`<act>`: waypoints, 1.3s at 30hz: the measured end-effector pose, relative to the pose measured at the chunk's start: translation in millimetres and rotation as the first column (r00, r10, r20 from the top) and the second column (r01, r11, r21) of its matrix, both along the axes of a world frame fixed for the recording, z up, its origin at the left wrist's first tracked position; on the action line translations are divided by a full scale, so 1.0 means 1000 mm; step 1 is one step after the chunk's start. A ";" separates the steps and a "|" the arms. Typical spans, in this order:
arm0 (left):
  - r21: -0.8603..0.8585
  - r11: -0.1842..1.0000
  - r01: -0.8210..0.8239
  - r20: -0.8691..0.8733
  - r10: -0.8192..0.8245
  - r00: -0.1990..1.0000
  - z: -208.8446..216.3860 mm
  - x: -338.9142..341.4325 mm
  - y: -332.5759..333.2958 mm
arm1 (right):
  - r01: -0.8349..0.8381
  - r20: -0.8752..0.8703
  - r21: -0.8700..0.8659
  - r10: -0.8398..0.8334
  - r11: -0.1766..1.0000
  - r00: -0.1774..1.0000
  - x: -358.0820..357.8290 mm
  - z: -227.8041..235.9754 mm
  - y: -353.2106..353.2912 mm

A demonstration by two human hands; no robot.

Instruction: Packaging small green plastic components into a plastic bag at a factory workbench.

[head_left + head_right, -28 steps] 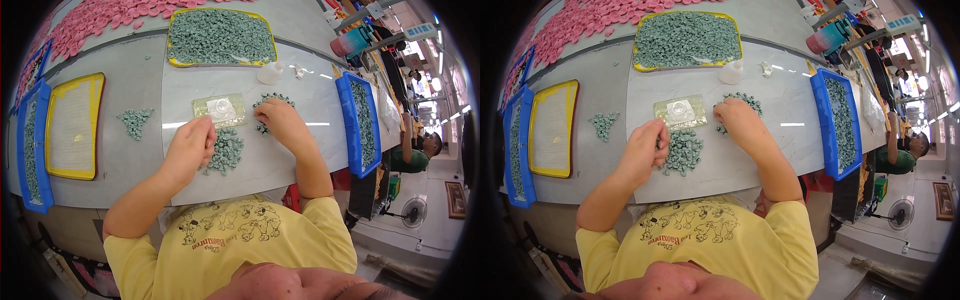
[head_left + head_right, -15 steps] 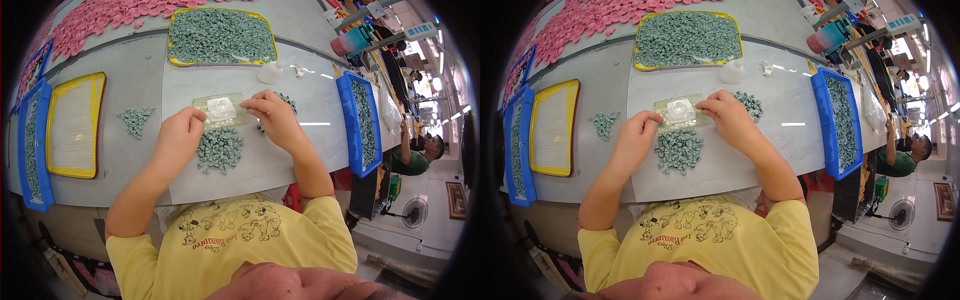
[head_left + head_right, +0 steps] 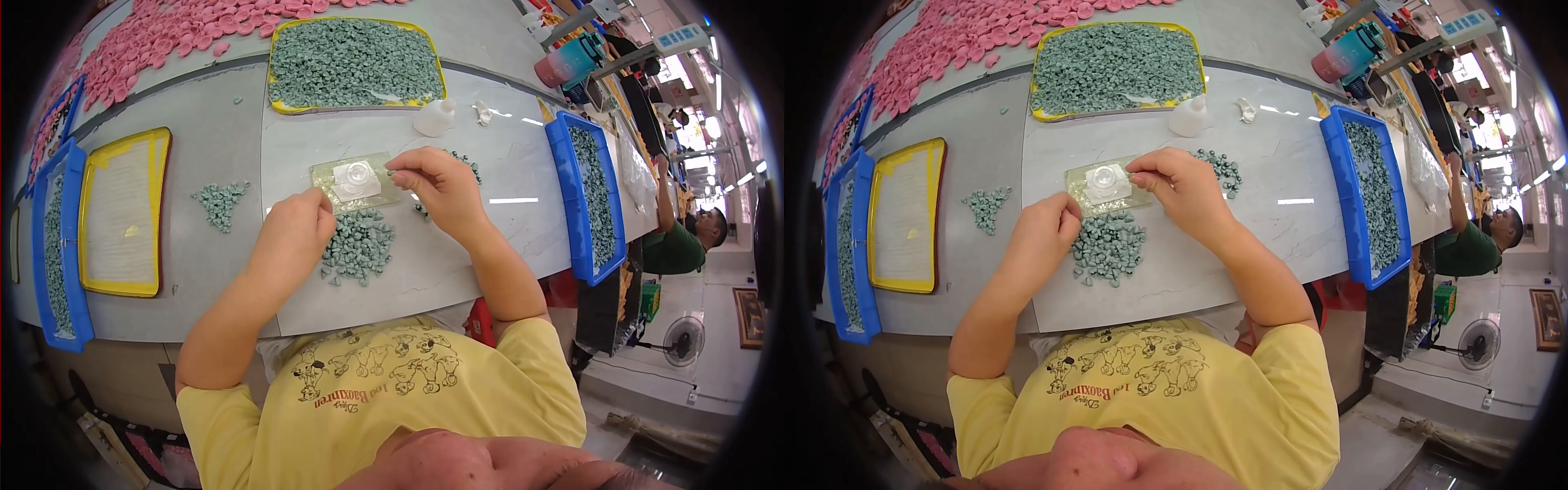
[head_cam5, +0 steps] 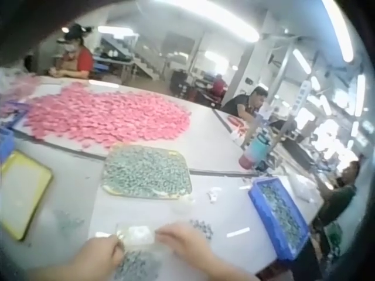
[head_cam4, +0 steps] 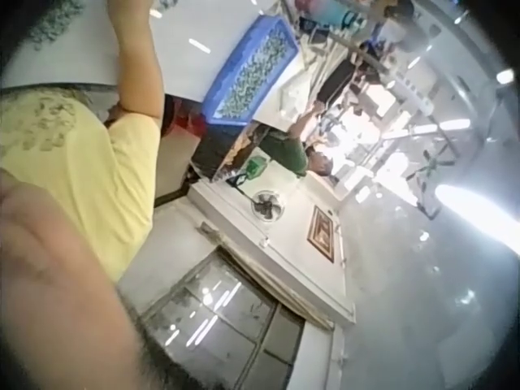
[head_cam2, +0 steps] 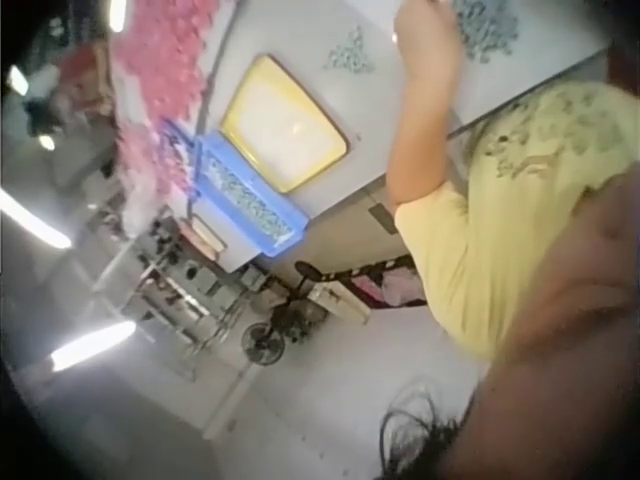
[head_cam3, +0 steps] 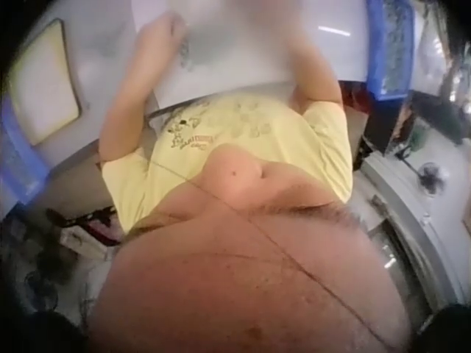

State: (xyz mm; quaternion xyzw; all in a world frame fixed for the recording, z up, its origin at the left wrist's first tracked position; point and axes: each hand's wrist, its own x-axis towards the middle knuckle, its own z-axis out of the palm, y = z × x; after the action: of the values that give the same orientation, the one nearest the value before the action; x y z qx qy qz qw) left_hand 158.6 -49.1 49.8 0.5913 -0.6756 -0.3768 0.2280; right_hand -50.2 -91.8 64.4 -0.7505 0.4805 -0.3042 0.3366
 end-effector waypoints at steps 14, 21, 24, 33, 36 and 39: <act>0.583 0.791 0.182 -0.726 0.408 0.553 0.011 -0.006 0.001 | -0.176 -0.022 -0.452 0.186 0.874 0.982 0.026 -0.013 0.015; 0.579 0.803 0.140 -0.706 0.408 0.579 0.007 -0.002 0.003 | -0.203 -0.059 -0.505 0.201 0.839 0.978 0.032 -0.012 0.009; 0.521 0.853 0.015 -0.722 0.431 0.541 0.005 0.002 0.002 | -0.185 -0.122 -0.554 0.141 0.811 0.982 0.032 -0.012 -0.005; 0.579 0.812 -0.078 -0.776 0.578 0.253 0.002 0.015 -0.005 | -0.412 -0.471 -0.612 0.108 0.675 0.876 0.042 -0.008 -0.010; 0.579 0.811 -0.085 -0.785 0.582 0.212 0.003 0.017 -0.004 | -0.465 -0.512 -0.605 0.132 0.646 0.849 0.047 -0.005 -0.007; 0.565 0.820 -0.087 -0.793 0.570 0.214 0.004 0.019 -0.003 | -0.491 -0.536 -0.614 0.130 0.619 0.834 0.049 -0.004 -0.004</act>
State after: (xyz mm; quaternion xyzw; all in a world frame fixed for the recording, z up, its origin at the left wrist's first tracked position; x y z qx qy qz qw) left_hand 177.8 -51.7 53.6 0.4175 -0.1672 -0.7195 0.5292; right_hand -0.8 -96.3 60.0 -0.9421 0.2394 -0.2269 -0.0603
